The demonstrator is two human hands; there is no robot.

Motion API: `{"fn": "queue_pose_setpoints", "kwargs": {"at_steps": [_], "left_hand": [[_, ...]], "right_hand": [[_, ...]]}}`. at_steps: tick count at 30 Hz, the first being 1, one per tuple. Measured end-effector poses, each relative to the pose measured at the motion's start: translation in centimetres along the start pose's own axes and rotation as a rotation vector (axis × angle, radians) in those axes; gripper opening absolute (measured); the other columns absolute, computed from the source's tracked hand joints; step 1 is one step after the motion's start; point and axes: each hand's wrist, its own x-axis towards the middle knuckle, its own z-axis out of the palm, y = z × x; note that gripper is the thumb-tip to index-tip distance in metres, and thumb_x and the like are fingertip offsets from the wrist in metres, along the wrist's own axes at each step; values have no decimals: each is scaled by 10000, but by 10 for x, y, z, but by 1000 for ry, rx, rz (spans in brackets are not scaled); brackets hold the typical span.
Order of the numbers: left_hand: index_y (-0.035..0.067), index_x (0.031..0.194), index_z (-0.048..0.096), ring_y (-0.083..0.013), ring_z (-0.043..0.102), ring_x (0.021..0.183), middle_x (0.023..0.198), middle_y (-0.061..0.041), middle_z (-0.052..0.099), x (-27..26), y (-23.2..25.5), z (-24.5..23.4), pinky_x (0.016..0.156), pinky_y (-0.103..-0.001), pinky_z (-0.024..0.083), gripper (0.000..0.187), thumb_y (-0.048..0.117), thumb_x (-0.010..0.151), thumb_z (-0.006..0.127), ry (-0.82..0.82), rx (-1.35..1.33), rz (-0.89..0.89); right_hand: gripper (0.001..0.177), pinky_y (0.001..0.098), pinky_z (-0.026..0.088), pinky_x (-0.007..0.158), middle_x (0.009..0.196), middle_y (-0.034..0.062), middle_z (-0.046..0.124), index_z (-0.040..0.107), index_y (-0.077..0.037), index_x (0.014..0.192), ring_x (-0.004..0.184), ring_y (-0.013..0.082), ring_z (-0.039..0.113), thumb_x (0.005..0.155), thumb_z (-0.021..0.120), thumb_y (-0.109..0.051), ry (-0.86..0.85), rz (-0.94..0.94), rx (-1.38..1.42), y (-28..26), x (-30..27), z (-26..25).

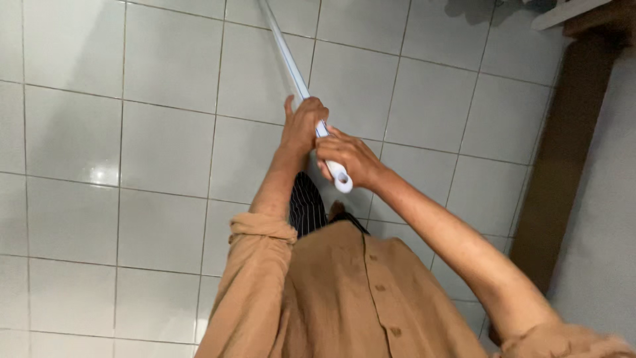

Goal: The person mops a tiled floor using a mop, moving the mop head back and forth across the tiles.

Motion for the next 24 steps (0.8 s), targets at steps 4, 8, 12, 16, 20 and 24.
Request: {"fn": "queue_pose_setpoints", "kwargs": {"at_steps": [4,8,12,16,20,24], "left_hand": [[106,800,662,-262,588,1166,991,-64,653,-14,42,47,1093,-709,245,134,114,688,737,71,-65,21],[70,835,654,-362,588,1096,985,-140,633,-2,110,95,1031,-500,456,169,168,747,759,-59,-225,155],[87,837,667,-330,610,1062,944,-111,641,-21,186,118,979,-523,455,153,157,729,750,-114,-278,228],[94,816,663,-319,603,1075,943,-93,639,-14,218,131,1048,-535,420,151,128,710,765,-189,-283,311],[85,866,652,-281,629,1090,963,-52,668,-10,211,123,1090,-472,436,199,60,683,724,-208,-284,417],[68,763,602,-290,646,1028,925,-62,682,-24,190,93,1001,-409,505,171,113,713,760,-350,-260,415]], "right_hand": [[82,530,446,1159,892,94,674,599,-49,842,979,300,698,833,677,-71,49,26,-13,-17,-55,-19],[75,532,445,1213,885,82,665,590,-50,850,954,261,702,897,646,-61,109,148,-55,-39,-125,-60],[44,550,406,1168,887,84,682,616,-38,864,946,255,710,866,658,-47,166,275,-145,-70,-188,-78],[95,468,512,1055,855,90,646,577,-32,844,927,275,692,886,659,-8,333,313,-126,-79,-210,-73],[101,388,553,876,852,106,619,549,-12,862,864,275,649,893,644,-1,528,407,5,-78,-198,-41],[156,378,528,810,801,114,599,549,-15,810,826,281,614,864,695,-21,612,368,14,-88,-181,-7]]}}
